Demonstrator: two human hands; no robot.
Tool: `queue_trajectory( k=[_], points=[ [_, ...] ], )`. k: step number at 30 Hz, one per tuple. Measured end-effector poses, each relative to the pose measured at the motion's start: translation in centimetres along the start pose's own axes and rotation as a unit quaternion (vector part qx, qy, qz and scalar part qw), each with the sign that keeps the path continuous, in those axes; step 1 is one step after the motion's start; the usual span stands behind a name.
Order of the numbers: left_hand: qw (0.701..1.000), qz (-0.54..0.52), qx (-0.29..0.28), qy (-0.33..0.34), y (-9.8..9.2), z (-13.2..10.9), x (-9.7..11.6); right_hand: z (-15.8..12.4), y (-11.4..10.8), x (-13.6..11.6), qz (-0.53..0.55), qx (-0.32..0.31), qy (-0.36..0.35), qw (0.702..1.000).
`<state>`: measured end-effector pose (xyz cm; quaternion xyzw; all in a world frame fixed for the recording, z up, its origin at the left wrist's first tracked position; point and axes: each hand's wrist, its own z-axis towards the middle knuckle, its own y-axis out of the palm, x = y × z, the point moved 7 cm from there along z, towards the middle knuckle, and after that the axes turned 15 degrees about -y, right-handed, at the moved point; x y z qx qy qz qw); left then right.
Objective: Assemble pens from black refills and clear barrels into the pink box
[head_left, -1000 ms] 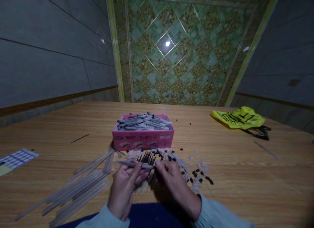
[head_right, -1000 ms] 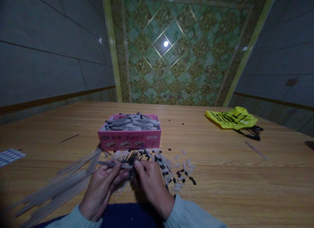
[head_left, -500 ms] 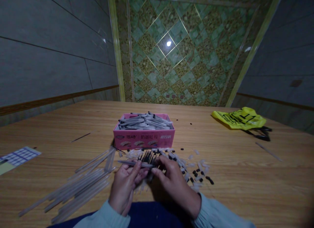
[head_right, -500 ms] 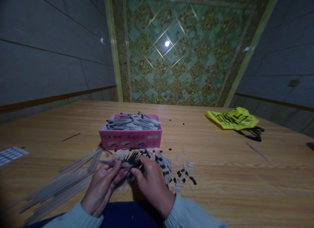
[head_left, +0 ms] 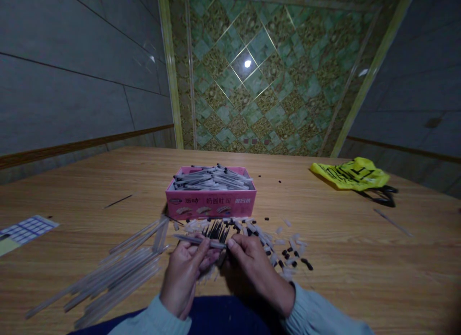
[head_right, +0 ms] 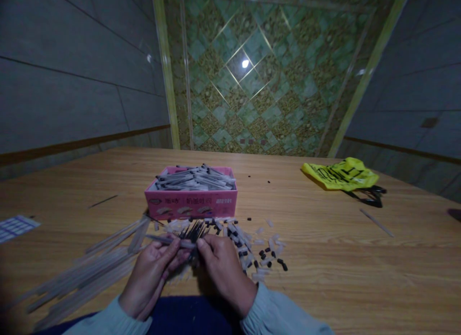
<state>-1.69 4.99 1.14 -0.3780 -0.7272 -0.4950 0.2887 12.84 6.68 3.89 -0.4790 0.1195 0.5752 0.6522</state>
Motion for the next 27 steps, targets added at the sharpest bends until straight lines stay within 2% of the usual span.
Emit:
queue_trajectory(
  k=[5, 11, 16, 19, 27],
  points=[
    [1.0, -0.007, 0.007, -0.002, -0.04, 0.03, 0.19, 0.12, -0.47, -0.45, -0.007, 0.031, -0.02, 0.999],
    [1.0, 0.017, 0.008, -0.004, -0.03, -0.18, -0.05, 0.05, -0.19, -0.05, -0.018, 0.008, -0.002, 1.0],
    [1.0, 0.013, 0.005, -0.008, -0.18, 0.05, -0.15, 0.0, -0.2, -0.43, -0.027, 0.013, -0.026, 0.999],
    [1.0, 0.02, 0.009, -0.009, -0.23, 0.14, -0.15, -0.06, 0.02, -0.3, -0.026, -0.001, -0.017, 1.0],
    [1.0, 0.015, 0.008, -0.014, -0.26, 0.3, -0.29, 0.02, -0.35, -0.5, -0.022, 0.02, -0.027, 0.999]
  ],
)
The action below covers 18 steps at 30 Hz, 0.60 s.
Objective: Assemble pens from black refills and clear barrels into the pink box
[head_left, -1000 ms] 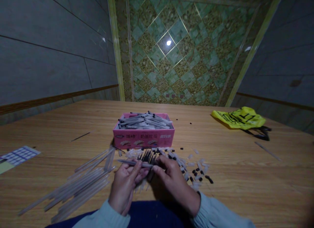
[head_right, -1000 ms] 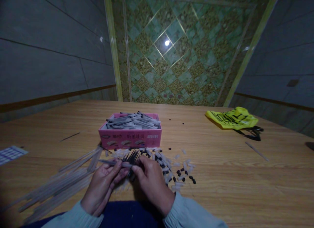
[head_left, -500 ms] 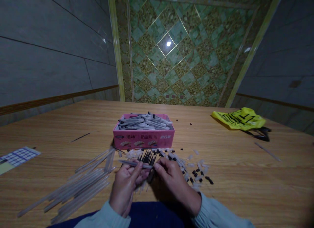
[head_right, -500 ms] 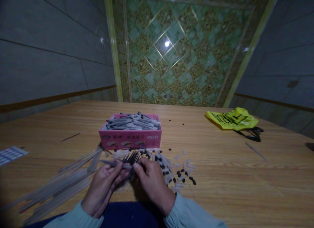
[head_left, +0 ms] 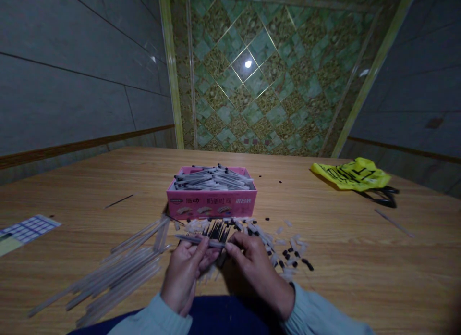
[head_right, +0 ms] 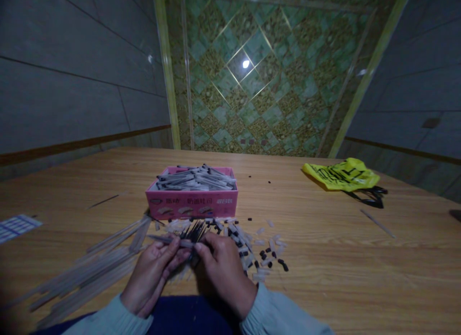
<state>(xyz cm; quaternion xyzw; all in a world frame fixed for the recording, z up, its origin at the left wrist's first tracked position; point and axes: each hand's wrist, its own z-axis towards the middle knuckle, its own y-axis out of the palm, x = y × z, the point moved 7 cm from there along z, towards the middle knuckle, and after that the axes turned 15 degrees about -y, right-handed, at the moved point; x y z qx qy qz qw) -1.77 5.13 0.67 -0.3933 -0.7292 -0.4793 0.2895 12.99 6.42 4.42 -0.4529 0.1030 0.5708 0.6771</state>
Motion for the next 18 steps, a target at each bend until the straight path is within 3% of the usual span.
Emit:
queue_trajectory(
  k=[3, 5, 7, 10, 13, 15, 18],
  points=[
    [1.0, 0.019, -0.005, 0.004, -0.1, 0.1, -0.1, -0.3, 1.2, 1.0, 0.109, -0.009, 0.057, 0.992],
    [0.999, 0.039, -0.01, 0.008, -0.1, 0.2, 0.0, -0.3, 2.2, 1.8, 0.215, -0.038, 0.113, 0.969],
    [0.998, 0.055, -0.01, 0.01, -0.1, 0.2, 0.1, 0.1, 2.0, 2.5, 0.244, -0.054, 0.132, 0.959],
    [0.998, 0.057, 0.007, 0.013, -0.5, 0.2, 0.3, 1.6, -2.2, 3.8, 0.058, 0.0, 0.087, 0.995],
    [0.998, 0.057, 0.011, 0.012, -0.7, 0.3, 0.2, 2.3, -5.6, 5.0, -0.063, 0.009, 0.075, 0.995],
    [0.998, 0.067, 0.008, 0.007, -0.8, 0.5, 0.1, 2.2, -6.4, 5.5, -0.114, -0.028, 0.079, 0.99],
    [0.996, 0.09, 0.016, 0.008, -1.1, 0.6, 0.0, 1.6, -5.8, 5.5, -0.169, -0.096, 0.086, 0.977]
  ],
)
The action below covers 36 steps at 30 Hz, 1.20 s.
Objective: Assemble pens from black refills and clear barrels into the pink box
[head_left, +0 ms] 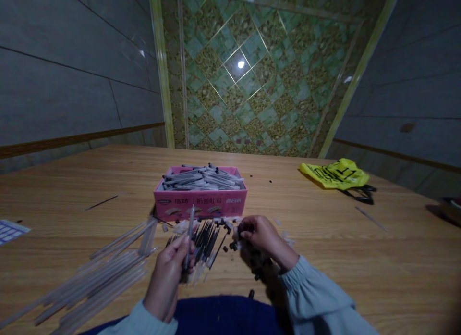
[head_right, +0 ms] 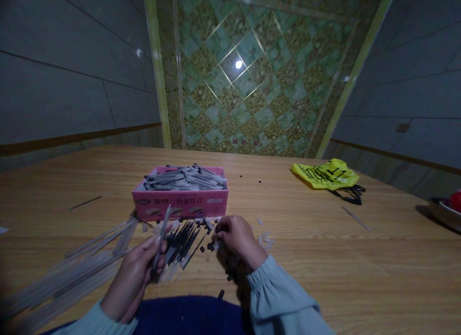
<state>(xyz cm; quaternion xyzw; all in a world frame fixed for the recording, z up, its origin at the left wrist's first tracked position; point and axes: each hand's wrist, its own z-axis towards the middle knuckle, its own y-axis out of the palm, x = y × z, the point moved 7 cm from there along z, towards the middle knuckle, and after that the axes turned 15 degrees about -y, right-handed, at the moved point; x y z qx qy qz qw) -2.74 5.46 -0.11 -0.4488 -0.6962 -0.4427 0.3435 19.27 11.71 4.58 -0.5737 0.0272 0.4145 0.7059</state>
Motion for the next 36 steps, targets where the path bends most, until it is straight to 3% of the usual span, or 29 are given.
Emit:
queue_trajectory(
  k=[4, 10, 20, 24, 27, 29, 31, 33, 36],
  points=[
    [0.999, 0.041, 0.022, -0.007, -0.3, 0.0, 0.0, -0.4, 1.2, -1.1, -0.074, -0.053, -0.005, 0.996],
    [0.999, 0.04, 0.014, -0.004, -0.1, 0.0, 0.3, -0.5, 1.0, -1.5, -0.164, -0.086, 0.004, 0.983],
    [0.999, 0.025, -0.018, -0.02, -0.2, 0.6, -0.4, -0.8, 1.0, -1.9, -0.172, -0.104, -0.018, 0.979],
    [0.999, 0.033, -0.024, -0.029, 0.0, 0.7, -0.5, -0.4, 1.0, -1.9, -0.143, -0.072, -0.02, 0.987],
    [0.998, 0.043, -0.036, -0.035, 0.4, 0.6, -0.5, 0.1, 0.2, -1.9, 0.033, 0.074, -0.015, 0.997],
    [0.997, 0.056, -0.045, -0.037, 0.7, 0.5, -0.5, 0.2, 0.1, -1.2, 0.27, 0.176, 0.019, 0.947],
    [0.995, 0.075, -0.051, -0.047, 0.9, 0.4, -0.7, 0.1, 1.0, -0.6, 0.459, 0.209, 0.075, 0.86],
    [0.993, 0.092, -0.056, -0.054, 1.1, 0.4, -0.9, -0.1, 1.9, -0.5, 0.548, 0.208, 0.118, 0.801],
    [0.99, 0.115, -0.063, -0.055, 1.3, 0.2, -1.0, -0.4, 2.4, -0.7, 0.582, 0.202, 0.134, 0.776]
  ],
)
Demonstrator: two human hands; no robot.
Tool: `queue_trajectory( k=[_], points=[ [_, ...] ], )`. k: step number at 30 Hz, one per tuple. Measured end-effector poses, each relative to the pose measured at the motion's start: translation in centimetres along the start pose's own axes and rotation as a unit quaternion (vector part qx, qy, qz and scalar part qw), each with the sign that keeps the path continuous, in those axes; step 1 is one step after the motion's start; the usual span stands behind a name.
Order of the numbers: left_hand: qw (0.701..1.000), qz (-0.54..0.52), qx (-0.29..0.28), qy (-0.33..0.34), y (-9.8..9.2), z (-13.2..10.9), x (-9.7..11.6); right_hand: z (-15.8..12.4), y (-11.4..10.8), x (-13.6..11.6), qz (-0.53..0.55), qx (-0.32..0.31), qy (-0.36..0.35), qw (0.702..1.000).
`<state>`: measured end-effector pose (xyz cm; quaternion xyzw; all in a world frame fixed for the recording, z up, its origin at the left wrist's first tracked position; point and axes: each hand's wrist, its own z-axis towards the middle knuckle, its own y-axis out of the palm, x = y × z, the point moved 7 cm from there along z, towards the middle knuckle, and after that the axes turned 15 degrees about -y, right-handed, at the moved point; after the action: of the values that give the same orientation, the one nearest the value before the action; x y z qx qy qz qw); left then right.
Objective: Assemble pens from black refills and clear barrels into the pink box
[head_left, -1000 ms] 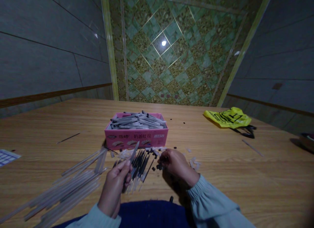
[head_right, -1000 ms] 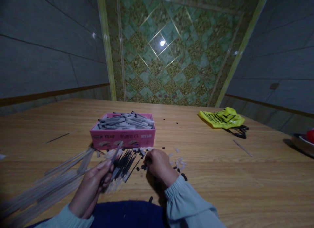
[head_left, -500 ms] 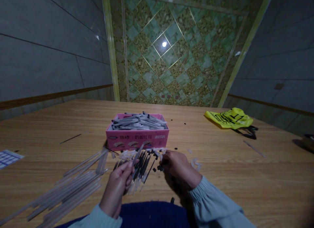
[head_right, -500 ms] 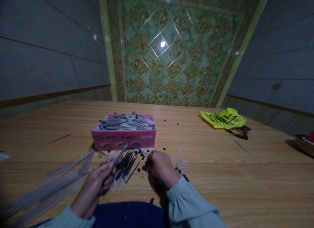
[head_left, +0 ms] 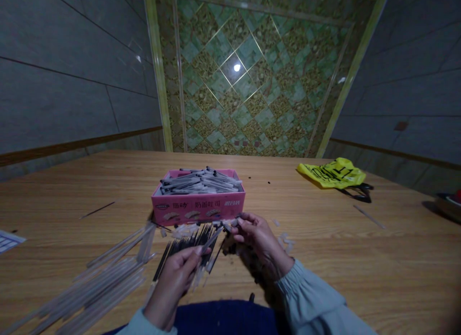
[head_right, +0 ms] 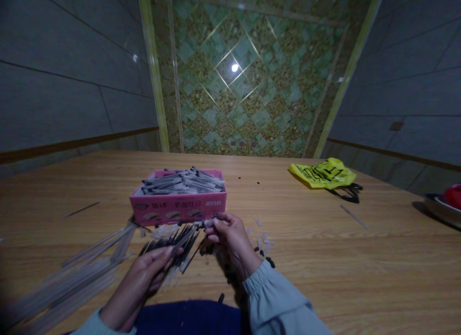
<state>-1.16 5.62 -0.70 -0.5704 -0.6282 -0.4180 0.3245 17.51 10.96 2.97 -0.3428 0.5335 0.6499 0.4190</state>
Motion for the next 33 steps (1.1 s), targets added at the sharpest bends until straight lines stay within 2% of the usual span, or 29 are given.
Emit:
queue_trajectory(
  k=[6, 11, 15, 18, 21, 23, 28, 31, 33],
  points=[
    [0.999, 0.041, -0.001, 0.005, 0.3, 0.1, 0.0, -0.3, 0.5, -0.3, -0.023, -0.023, -0.013, 0.999],
    [0.999, 0.049, 0.008, 0.008, 0.3, -0.1, 0.2, -0.2, 1.1, -0.1, -0.067, -0.074, -0.02, 0.995],
    [0.998, 0.055, 0.015, 0.005, 0.3, -0.3, 0.3, 0.0, 1.6, -0.4, -0.12, -0.111, -0.08, 0.983],
    [0.999, 0.048, -0.013, -0.012, 0.4, 0.0, -0.1, -0.1, 2.1, -1.2, -0.169, -0.153, -0.135, 0.964],
    [0.997, 0.03, -0.061, -0.038, 0.7, 0.4, -0.8, -0.5, 2.7, -2.1, -0.228, -0.225, -0.16, 0.934],
    [0.996, 0.032, -0.071, -0.039, 0.7, 0.5, -1.0, -0.7, 3.1, -2.8, -0.284, -0.267, -0.193, 0.9],
    [0.997, 0.051, -0.049, -0.023, 0.5, 0.1, -0.7, -1.3, 3.7, -3.7, -0.415, -0.312, -0.309, 0.797],
    [0.997, 0.065, -0.029, -0.014, 0.5, -0.3, -0.3, -1.6, 3.8, -3.1, -0.461, -0.319, -0.333, 0.758],
    [0.996, 0.085, -0.002, 0.016, 0.3, -0.5, 0.3, -1.8, 3.8, -2.9, -0.483, -0.318, -0.333, 0.745]
  ],
)
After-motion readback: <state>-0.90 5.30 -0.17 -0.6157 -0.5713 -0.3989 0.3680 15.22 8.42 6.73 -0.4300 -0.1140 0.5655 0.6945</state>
